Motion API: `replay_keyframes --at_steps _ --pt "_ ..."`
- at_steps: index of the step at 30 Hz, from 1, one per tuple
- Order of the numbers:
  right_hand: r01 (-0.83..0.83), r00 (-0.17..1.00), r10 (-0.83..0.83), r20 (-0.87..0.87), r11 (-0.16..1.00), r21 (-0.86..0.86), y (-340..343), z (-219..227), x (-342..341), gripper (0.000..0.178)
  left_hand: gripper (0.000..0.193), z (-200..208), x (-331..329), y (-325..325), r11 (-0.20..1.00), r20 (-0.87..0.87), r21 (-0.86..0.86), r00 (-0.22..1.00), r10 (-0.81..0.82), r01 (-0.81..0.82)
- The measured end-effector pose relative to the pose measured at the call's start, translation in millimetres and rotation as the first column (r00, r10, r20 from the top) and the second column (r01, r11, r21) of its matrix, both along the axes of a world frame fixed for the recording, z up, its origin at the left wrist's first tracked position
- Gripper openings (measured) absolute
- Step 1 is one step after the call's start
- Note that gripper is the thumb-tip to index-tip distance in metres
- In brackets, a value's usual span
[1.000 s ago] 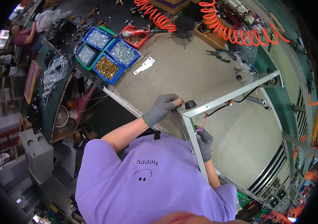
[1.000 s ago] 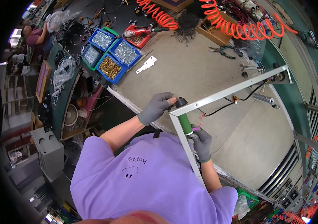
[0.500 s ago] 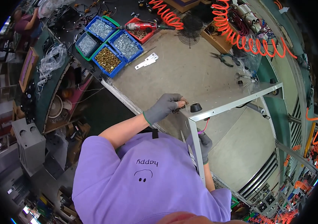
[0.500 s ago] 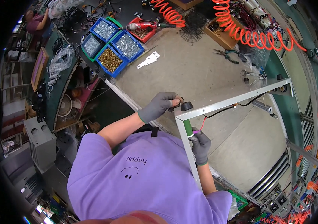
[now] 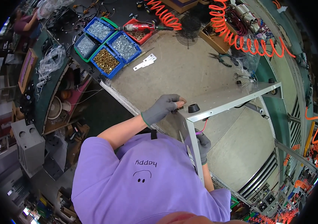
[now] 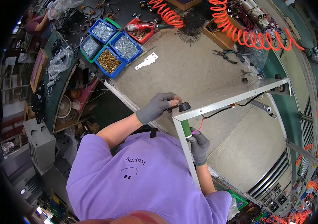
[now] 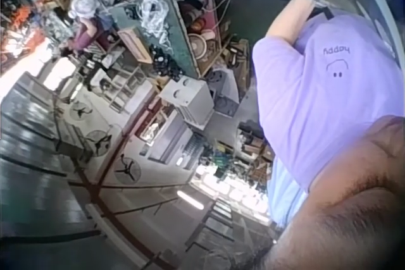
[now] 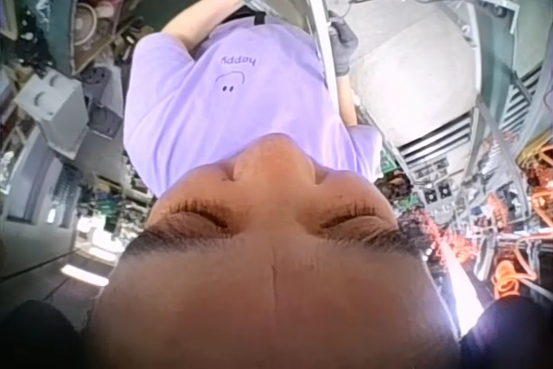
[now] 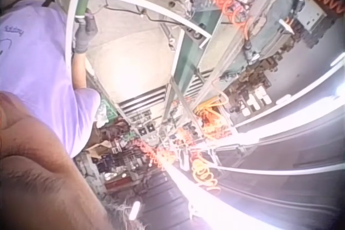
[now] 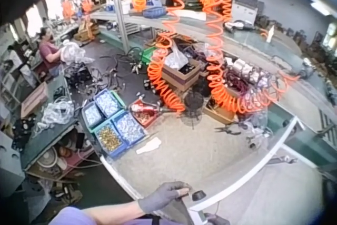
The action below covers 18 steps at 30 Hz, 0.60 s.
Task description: Assembling electronic components onto a metal base plate using tools at a workshop station.
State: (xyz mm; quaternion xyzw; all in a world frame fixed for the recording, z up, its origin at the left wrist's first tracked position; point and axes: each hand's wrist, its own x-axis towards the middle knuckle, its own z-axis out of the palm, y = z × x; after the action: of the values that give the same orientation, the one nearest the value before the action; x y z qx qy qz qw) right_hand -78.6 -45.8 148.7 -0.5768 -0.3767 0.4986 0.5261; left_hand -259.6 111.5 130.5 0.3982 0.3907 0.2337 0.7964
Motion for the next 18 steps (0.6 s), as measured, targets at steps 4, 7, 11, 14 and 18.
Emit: replay_keyframes --at_steps 4,7,11,14,18 --pt "0.013 1.000 -0.012 0.019 1.000 -0.015 -1.4 -1.5 0.1 0.025 0.029 -1.6 -1.5 -1.3 0.999 -0.029 0.031 0.999 -0.038 0.039" --pt "0.012 1.000 -0.012 0.022 0.999 -0.029 -0.1 -0.2 -1.5 0.025 0.028 -2.8 -1.3 -5.7 0.999 0.008 0.041 1.000 0.024 -0.024" --pt "0.017 0.999 -0.016 0.037 0.999 -0.041 -0.5 -0.3 -1.6 0.024 0.029 4.4 0.7 -6.5 0.999 0.024 -0.024 0.999 0.043 -0.043" --pt "0.022 1.000 -0.022 0.006 1.000 -0.021 0.1 -0.6 -2.1 0.025 0.029 1.6 1.4 -4.4 0.999 0.001 -0.034 1.000 0.028 -0.028" --pt "0.014 1.000 -0.013 0.022 1.000 -0.024 1.2 4.3 -2.3 0.025 0.027 -1.5 1.2 -5.3 0.998 0.000 0.065 1.000 0.002 -0.002"
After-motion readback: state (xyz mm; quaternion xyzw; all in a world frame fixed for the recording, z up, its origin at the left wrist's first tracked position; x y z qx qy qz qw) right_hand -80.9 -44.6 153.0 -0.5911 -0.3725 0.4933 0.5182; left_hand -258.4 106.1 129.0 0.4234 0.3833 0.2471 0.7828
